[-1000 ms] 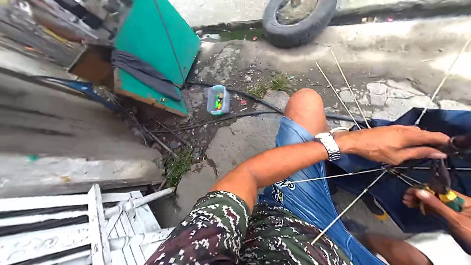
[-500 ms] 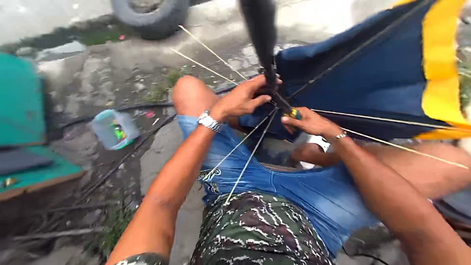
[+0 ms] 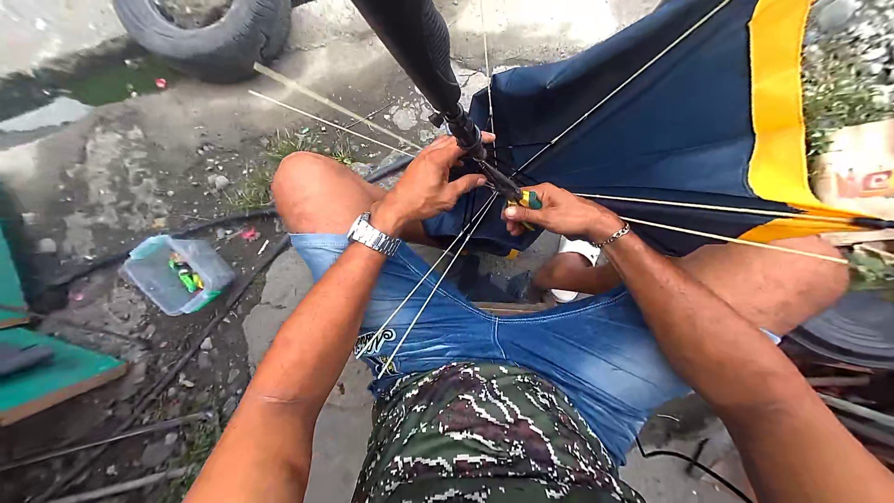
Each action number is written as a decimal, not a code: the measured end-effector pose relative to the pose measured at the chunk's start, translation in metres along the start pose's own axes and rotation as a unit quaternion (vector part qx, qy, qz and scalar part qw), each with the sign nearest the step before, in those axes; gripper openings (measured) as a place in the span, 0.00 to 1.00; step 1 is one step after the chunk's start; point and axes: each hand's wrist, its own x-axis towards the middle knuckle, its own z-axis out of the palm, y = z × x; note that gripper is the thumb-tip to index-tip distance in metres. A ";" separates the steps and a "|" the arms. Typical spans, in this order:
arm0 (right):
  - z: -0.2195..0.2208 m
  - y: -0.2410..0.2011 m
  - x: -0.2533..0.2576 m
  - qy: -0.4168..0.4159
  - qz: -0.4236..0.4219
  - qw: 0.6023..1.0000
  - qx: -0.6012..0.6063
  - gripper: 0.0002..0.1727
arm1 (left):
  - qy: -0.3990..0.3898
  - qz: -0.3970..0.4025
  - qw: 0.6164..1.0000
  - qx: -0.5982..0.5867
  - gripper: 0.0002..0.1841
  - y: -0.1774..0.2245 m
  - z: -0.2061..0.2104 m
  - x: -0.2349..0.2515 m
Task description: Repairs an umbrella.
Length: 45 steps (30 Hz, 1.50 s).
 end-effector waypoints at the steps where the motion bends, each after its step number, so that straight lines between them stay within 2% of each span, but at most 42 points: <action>1: -0.001 0.000 0.000 0.001 -0.004 1.000 -0.007 0.14 | -0.003 -0.001 1.000 -0.001 0.27 0.000 -0.001 0.000; 6: -0.004 0.001 0.005 0.005 -0.017 0.999 -0.038 0.15 | -0.014 0.002 1.000 -0.014 0.28 -0.002 -0.005 0.002; 9: -0.002 -0.012 -0.009 0.039 0.008 0.995 -0.088 0.17 | 0.014 -0.016 1.000 0.012 0.27 0.007 0.005 0.007; 12: 0.000 -0.002 -0.004 0.050 0.020 0.992 -0.117 0.27 | 0.062 0.014 0.996 0.055 0.23 0.026 -0.004 0.000; 15: -0.003 0.014 0.007 0.058 0.025 0.991 -0.115 0.33 | 0.049 -0.013 0.993 0.107 0.22 0.028 -0.009 -0.005; 19: 0.011 -0.015 0.003 0.061 0.032 0.993 -0.093 0.21 | 0.014 -0.012 0.994 0.110 0.23 0.023 -0.011 -0.007; 26: 0.021 -0.010 0.009 0.022 0.057 0.998 0.007 0.11 | -0.006 -0.012 0.994 0.109 0.23 0.027 -0.017 -0.015; 29: 0.019 -0.007 0.007 -0.002 0.059 0.998 0.026 0.13 | -0.001 0.003 0.994 0.105 0.22 0.026 -0.016 -0.016; 33: 0.016 -0.003 0.005 -0.016 0.017 1.000 0.014 0.14 | -0.009 0.016 0.995 0.094 0.22 0.034 -0.016 -0.015; 41: 0.009 -0.003 0.002 0.012 0.012 1.000 -0.006 0.14 | -0.015 0.027 0.995 0.100 0.22 0.036 -0.013 -0.008; 43: 0.009 -0.003 0.010 0.015 0.001 0.999 -0.038 0.20 | -0.002 0.017 0.994 0.111 0.21 0.042 -0.020 -0.012; 45: 0.010 -0.014 0.011 0.011 0.001 0.996 -0.088 0.29 | 0.028 0.021 0.994 0.102 0.20 0.046 -0.022 -0.015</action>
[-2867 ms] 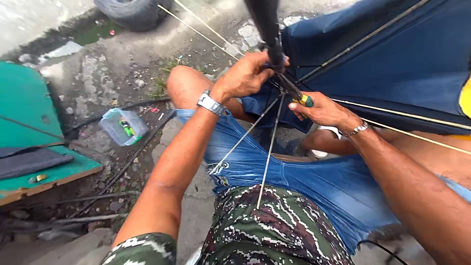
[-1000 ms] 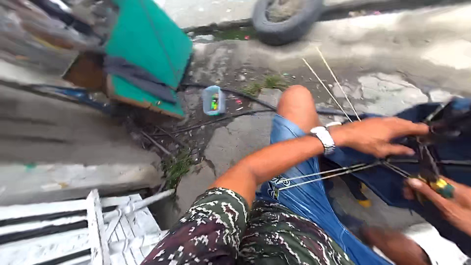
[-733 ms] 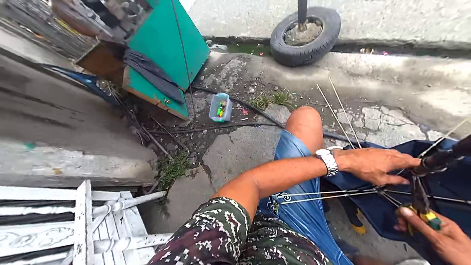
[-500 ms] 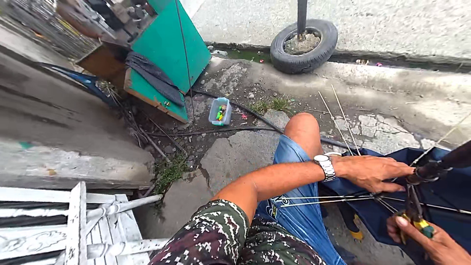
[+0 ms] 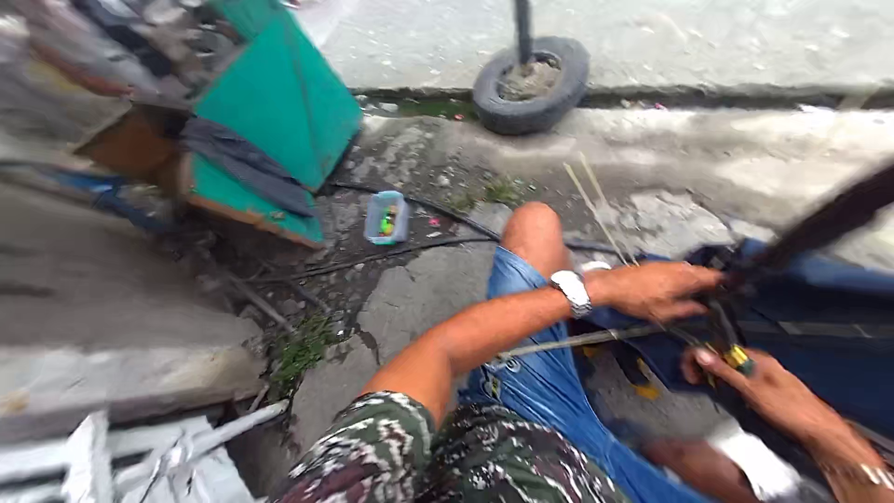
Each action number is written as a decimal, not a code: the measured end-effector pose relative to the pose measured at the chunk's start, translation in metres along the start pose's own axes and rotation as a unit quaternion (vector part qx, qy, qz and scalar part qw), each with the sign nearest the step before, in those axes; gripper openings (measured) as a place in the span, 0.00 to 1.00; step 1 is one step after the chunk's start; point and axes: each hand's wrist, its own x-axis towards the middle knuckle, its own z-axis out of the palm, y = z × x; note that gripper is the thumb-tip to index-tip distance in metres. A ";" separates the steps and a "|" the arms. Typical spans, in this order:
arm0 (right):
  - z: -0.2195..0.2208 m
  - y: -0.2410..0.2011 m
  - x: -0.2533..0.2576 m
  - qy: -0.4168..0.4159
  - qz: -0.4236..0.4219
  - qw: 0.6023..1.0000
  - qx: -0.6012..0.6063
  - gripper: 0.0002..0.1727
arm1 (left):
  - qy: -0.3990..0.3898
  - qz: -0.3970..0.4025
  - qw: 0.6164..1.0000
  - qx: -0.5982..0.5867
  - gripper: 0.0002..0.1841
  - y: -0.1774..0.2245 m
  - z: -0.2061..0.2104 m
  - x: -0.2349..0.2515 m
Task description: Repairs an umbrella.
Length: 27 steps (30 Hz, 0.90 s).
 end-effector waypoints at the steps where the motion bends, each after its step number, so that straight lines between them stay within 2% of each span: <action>1: 0.000 -0.010 -0.005 -0.008 0.008 1.000 -0.012 0.29 | 0.002 -0.001 1.000 -0.013 0.20 -0.001 0.003 -0.001; 3: -0.001 -0.018 -0.007 -0.013 0.026 1.000 -0.012 0.22 | -0.005 0.011 0.999 -0.041 0.22 -0.012 0.013 0.001; 5: -0.004 -0.009 -0.007 -0.009 0.016 1.000 -0.003 0.18 | -0.035 0.003 0.997 -0.066 0.24 -0.024 0.017 0.006; 9: -0.004 0.009 -0.007 -0.034 0.004 0.999 0.022 0.20 | -0.061 -0.013 0.995 -0.081 0.26 -0.028 0.018 0.007; 13: -0.006 0.006 -0.010 -0.037 0.011 0.998 0.044 0.17 | -0.060 0.012 0.995 -0.078 0.24 -0.028 0.019 0.008; 17: -0.011 0.005 -0.011 -0.022 0.010 0.999 0.028 0.13 | -0.071 0.000 0.995 -0.065 0.25 -0.025 0.018 0.009; 27: -0.013 -0.002 -0.009 -0.016 0.013 1.000 -0.019 0.14 | -0.076 0.008 0.995 -0.068 0.26 -0.030 0.016 0.008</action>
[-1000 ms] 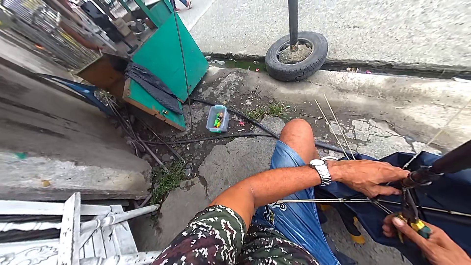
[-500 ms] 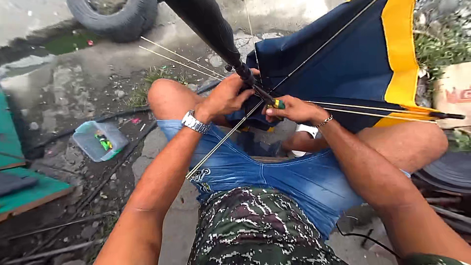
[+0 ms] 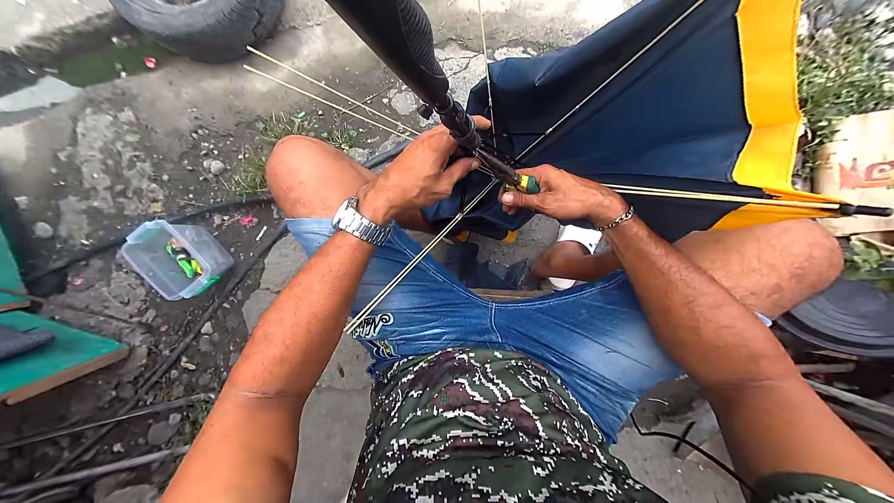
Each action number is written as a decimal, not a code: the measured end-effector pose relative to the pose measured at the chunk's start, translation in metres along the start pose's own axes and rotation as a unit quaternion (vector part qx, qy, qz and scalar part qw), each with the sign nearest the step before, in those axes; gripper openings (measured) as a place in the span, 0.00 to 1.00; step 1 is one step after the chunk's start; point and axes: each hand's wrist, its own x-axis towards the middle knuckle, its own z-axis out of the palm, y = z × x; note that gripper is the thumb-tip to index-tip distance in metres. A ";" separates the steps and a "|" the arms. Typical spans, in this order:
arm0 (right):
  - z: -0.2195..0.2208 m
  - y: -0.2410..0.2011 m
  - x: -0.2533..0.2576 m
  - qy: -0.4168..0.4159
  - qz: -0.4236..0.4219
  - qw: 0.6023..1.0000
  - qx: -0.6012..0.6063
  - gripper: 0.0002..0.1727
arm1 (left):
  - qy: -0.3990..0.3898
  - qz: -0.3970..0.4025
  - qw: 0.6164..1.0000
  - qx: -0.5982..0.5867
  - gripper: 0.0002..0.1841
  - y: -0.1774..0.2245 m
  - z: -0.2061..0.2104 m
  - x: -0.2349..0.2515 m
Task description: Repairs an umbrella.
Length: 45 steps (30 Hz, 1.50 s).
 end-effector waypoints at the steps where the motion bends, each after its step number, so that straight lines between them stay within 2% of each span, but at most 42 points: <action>1: 0.000 0.001 0.000 -0.001 -0.004 1.000 -0.002 0.14 | 0.000 -0.003 1.000 0.000 0.26 0.000 0.000 0.000; 11: -0.002 0.001 0.000 0.001 -0.015 1.000 -0.021 0.13 | -0.007 -0.014 1.000 0.003 0.26 0.003 -0.001 0.001; 14: 0.008 -0.018 -0.012 0.035 0.011 0.999 -0.021 0.07 | -0.009 -0.015 1.000 -0.001 0.26 0.003 -0.001 0.002; 21: -0.005 -0.002 0.003 0.000 -0.026 0.999 -0.044 0.15 | -0.011 0.006 1.000 -0.005 0.26 0.002 -0.001 0.004; 32: -0.007 0.001 0.001 -0.008 -0.014 1.000 -0.012 0.14 | -0.015 0.015 1.000 -0.019 0.26 0.000 -0.001 0.004; 37: -0.004 -0.002 0.002 0.014 -0.009 1.000 -0.002 0.22 | -0.012 0.009 1.000 -0.003 0.25 0.000 -0.001 0.003; 40: -0.001 -0.004 -0.003 0.013 -0.013 1.000 -0.001 0.24 | -0.024 0.004 1.000 0.011 0.25 0.002 -0.001 0.003; 45: -0.009 -0.020 -0.029 0.050 0.058 0.994 -0.085 0.24 | -0.066 0.004 0.996 0.053 0.25 0.009 0.001 0.010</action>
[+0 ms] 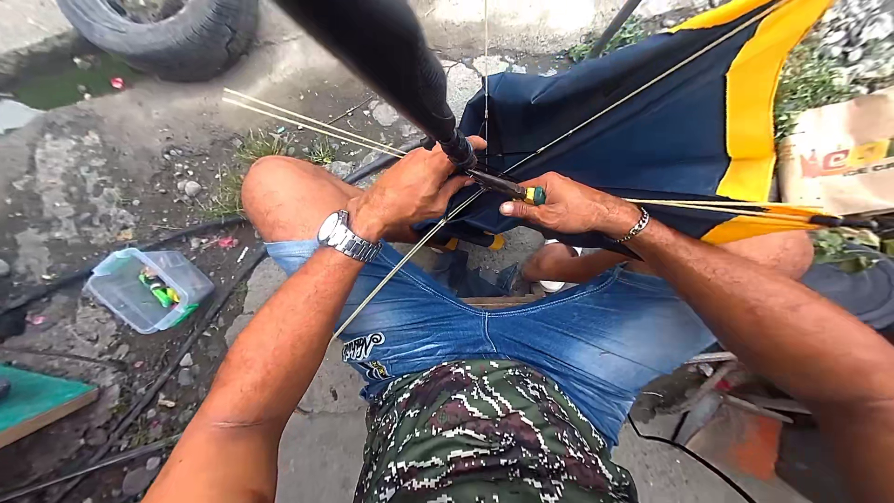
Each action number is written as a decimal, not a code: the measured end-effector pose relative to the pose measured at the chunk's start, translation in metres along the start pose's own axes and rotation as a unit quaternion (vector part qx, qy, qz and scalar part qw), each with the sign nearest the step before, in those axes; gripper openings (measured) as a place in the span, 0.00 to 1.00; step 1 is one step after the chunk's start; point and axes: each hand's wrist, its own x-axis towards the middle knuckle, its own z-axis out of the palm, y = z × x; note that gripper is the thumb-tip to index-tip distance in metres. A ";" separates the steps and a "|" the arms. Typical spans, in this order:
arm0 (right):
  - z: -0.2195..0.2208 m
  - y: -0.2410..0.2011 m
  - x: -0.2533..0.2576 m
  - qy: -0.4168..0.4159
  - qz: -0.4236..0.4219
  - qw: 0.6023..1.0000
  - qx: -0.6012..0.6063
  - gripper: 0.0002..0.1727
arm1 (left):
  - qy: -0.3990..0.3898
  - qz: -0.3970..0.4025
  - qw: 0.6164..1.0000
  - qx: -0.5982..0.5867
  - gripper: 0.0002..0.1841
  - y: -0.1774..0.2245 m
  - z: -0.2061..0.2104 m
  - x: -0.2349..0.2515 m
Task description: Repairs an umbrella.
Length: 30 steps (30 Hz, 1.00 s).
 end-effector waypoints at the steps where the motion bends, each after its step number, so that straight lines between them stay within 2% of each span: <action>1: -0.007 -0.004 -0.005 0.008 0.022 0.999 -0.034 0.25 | -0.004 0.009 1.000 0.009 0.24 0.001 -0.001 0.005; 5: -0.040 -0.029 -0.030 0.004 0.110 0.974 -0.197 0.28 | -0.038 0.038 0.997 0.053 0.20 0.010 -0.001 0.024; 8: -0.057 -0.060 -0.055 -0.007 0.172 0.927 -0.334 0.30 | -0.062 0.067 0.993 0.078 0.18 0.027 0.002 0.037; 10: -0.063 -0.104 -0.070 -0.027 0.238 0.889 -0.391 0.28 | -0.077 0.078 0.990 0.089 0.17 0.041 0.004 0.046; 11: -0.067 -0.112 -0.075 -0.029 0.245 0.870 -0.426 0.28 | -0.090 0.074 0.989 0.095 0.16 0.048 0.004 0.051; 13: -0.079 -0.097 -0.086 -0.006 0.207 0.837 -0.506 0.30 | -0.112 0.067 0.985 0.115 0.10 0.058 0.010 0.062; 17: -0.078 -0.128 -0.098 -0.003 0.241 0.779 -0.579 0.22 | -0.142 0.080 0.977 0.135 0.10 0.067 0.023 0.085; 20: -0.060 -0.164 -0.101 0.019 0.312 0.752 -0.581 0.09 | -0.162 0.086 0.972 0.148 0.11 0.079 0.030 0.100; 24: -0.048 -0.174 -0.103 0.024 0.316 0.716 -0.622 0.05 | -0.156 0.085 0.974 0.143 0.10 0.086 0.031 0.106; 27: -0.045 -0.171 -0.103 0.029 0.335 0.723 -0.603 0.08 | -0.119 0.060 0.985 0.113 0.11 0.075 0.021 0.095; 28: -0.042 -0.170 -0.106 0.032 0.349 0.739 -0.575 0.12 | -0.104 0.048 0.988 0.100 0.11 0.071 0.016 0.090; 30: -0.036 -0.164 -0.120 0.033 0.342 0.796 -0.498 0.19 | -0.070 0.028 0.995 0.067 0.13 0.059 0.006 0.078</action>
